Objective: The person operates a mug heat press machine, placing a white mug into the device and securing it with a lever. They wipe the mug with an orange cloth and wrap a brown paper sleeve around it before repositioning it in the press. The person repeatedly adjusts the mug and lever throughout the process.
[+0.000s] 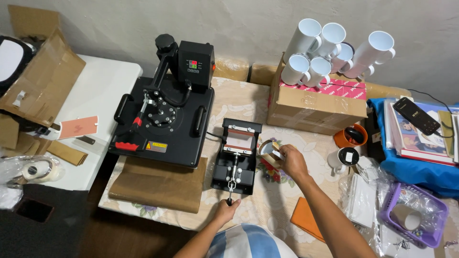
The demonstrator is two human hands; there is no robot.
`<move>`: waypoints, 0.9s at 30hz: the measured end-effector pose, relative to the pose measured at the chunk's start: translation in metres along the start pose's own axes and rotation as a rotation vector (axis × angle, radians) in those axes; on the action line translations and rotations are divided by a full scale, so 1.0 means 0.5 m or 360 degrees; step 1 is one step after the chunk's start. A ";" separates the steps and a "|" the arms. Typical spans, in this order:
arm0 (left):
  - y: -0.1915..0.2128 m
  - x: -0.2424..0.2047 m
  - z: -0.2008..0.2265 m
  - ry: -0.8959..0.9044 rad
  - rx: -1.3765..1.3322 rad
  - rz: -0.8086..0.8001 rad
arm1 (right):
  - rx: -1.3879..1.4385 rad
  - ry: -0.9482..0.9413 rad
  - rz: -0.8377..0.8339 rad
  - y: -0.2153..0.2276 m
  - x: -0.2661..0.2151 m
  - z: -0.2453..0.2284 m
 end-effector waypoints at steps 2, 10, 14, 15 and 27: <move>-0.004 0.004 -0.005 0.0008 -0.0026 0.0008 | -0.0018 -0.0010 -0.0032 0.003 0.002 -0.003; 0.000 -0.003 0.000 0.0064 -0.0066 0.0023 | -0.0026 0.0004 -0.0083 0.007 0.002 -0.012; 0.001 -0.003 -0.002 0.0045 0.0030 0.0007 | -0.0010 0.0052 -0.0042 0.000 0.001 -0.002; 0.000 0.002 -0.002 0.0006 0.0022 0.0020 | -0.0006 0.0065 -0.0038 -0.003 0.003 0.002; -0.004 0.009 -0.011 0.0040 0.0004 0.0019 | -0.0024 0.0034 -0.0057 0.004 0.001 -0.004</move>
Point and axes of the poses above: each hand's wrist, its own x-axis towards the middle knuckle, its own y-axis out of the back of the hand, z = x × y, the point moved 5 cm from there along x, towards the middle knuckle, and after that the axes turned 8 degrees about z, right-handed, at the moved point
